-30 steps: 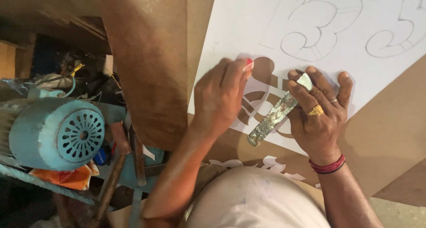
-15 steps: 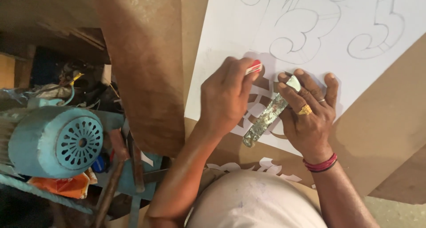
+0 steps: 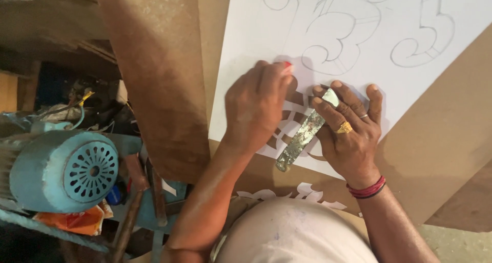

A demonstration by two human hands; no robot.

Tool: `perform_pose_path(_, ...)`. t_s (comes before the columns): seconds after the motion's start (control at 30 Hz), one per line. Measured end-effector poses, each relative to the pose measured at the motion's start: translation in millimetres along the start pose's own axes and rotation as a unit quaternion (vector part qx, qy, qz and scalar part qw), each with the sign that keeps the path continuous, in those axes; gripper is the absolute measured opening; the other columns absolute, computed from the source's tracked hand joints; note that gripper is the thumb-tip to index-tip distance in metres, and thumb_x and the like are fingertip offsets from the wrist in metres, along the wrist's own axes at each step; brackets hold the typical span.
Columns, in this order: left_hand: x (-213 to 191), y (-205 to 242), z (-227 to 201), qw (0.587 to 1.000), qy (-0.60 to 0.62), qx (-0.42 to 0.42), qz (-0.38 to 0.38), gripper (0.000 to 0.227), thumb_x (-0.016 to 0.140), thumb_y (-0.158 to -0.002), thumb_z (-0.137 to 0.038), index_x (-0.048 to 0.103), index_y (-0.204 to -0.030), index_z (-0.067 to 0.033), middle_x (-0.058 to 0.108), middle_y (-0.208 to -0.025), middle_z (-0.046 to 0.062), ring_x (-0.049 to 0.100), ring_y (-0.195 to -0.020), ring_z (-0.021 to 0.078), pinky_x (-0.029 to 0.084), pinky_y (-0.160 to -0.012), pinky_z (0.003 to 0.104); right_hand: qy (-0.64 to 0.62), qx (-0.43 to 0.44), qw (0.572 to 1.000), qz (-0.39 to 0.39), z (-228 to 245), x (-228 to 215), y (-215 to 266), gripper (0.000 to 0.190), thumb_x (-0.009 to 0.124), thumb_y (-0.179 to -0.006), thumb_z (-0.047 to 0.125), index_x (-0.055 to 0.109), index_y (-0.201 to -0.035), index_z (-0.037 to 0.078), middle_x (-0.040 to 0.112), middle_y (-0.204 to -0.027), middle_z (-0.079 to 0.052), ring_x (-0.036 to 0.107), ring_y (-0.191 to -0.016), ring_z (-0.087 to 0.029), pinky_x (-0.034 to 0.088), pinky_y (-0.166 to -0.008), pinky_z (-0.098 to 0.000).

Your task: Using a craft knife to cut out characters and shapes from a white stencil sheet on a brown board.

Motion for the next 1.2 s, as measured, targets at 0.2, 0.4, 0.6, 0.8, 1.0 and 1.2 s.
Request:
perform_pose_path(0.2,9.5,5.3,-3.1,0.999,0.048,-0.02,0.002,0.014,0.067,-0.104,-0.007,0.058,-0.114,-0.0033,0.064,-0.096,0.008,0.067,-0.083,0.0218,0.055,-0.07,0.035,0.007,-0.005,1.0,-0.003,-2.0,2.3,2.3,0.038,0.069,-0.089,-0.004,0.066,-0.125,0.011,0.073,-0.131,-0.007,0.06,-0.139,-0.028,0.022,-0.127,-0.0535)
perform_pose_path(0.4,4.7,4.1,-4.2,0.995,0.069,0.021,0.062,0.01,0.066,-0.104,-0.007,0.058,-0.109,-0.0048,0.064,-0.093,0.006,0.067,-0.081,0.0217,0.055,-0.07,0.036,0.004,-0.001,1.0,0.001,-2.6,1.8,2.6,0.036,0.071,-0.09,-0.002,0.067,-0.124,0.01,0.072,-0.131,-0.007,0.06,-0.139,-0.029,0.021,-0.128,-0.0523)
perform_pose_path(0.6,-6.7,-4.0,13.0,0.999,0.036,0.001,-0.023,0.011,0.065,-0.106,-0.007,0.059,-0.114,-0.0059,0.065,-0.096,0.007,0.068,-0.085,0.023,0.056,-0.074,0.037,0.005,0.007,1.0,0.005,-1.3,3.0,3.9,0.036,0.069,-0.089,-0.004,0.068,-0.122,0.01,0.073,-0.131,-0.006,0.06,-0.14,-0.028,0.02,-0.129,-0.0522)
perform_pose_path(0.8,-23.0,4.6,23.3,0.997,0.078,-0.026,-0.009,0.01,0.063,-0.108,-0.005,0.059,-0.117,-0.0057,0.065,-0.1,0.007,0.07,-0.087,0.0205,0.057,-0.073,0.033,0.006,0.01,1.0,0.01,-2.2,3.4,5.5,0.037,0.067,-0.089,-0.005,0.067,-0.122,0.01,0.073,-0.131,-0.007,0.059,-0.14,-0.028,0.02,-0.129,-0.0525)
perform_pose_path(1.0,-21.3,-2.5,18.4,0.998,0.042,0.011,0.037,0.012,0.067,-0.102,-0.001,0.061,-0.111,-0.0053,0.063,-0.092,0.006,0.066,-0.082,0.0215,0.054,-0.069,0.034,0.009,0.007,1.0,0.01,-3.5,3.4,4.4,0.037,0.066,-0.089,-0.005,0.067,-0.122,0.01,0.073,-0.13,-0.007,0.059,-0.141,-0.028,0.02,-0.13,-0.0522)
perform_pose_path(1.2,-27.7,15.5,17.7,0.998,0.037,-0.016,0.038,0.01,0.067,-0.104,-0.002,0.061,-0.111,-0.0037,0.064,-0.093,0.007,0.066,-0.081,0.0209,0.055,-0.068,0.033,0.011,0.012,1.0,0.01,-5.4,6.0,8.3,0.037,0.064,-0.089,-0.007,0.067,-0.121,0.011,0.074,-0.13,-0.006,0.061,-0.141,-0.028,0.02,-0.132,-0.0516)
Point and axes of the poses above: each hand's wrist, its own y-axis away from the middle knuckle, its own x-axis out of the palm, z = x × y, the point moved 1 cm from there along -y, towards the middle knuckle
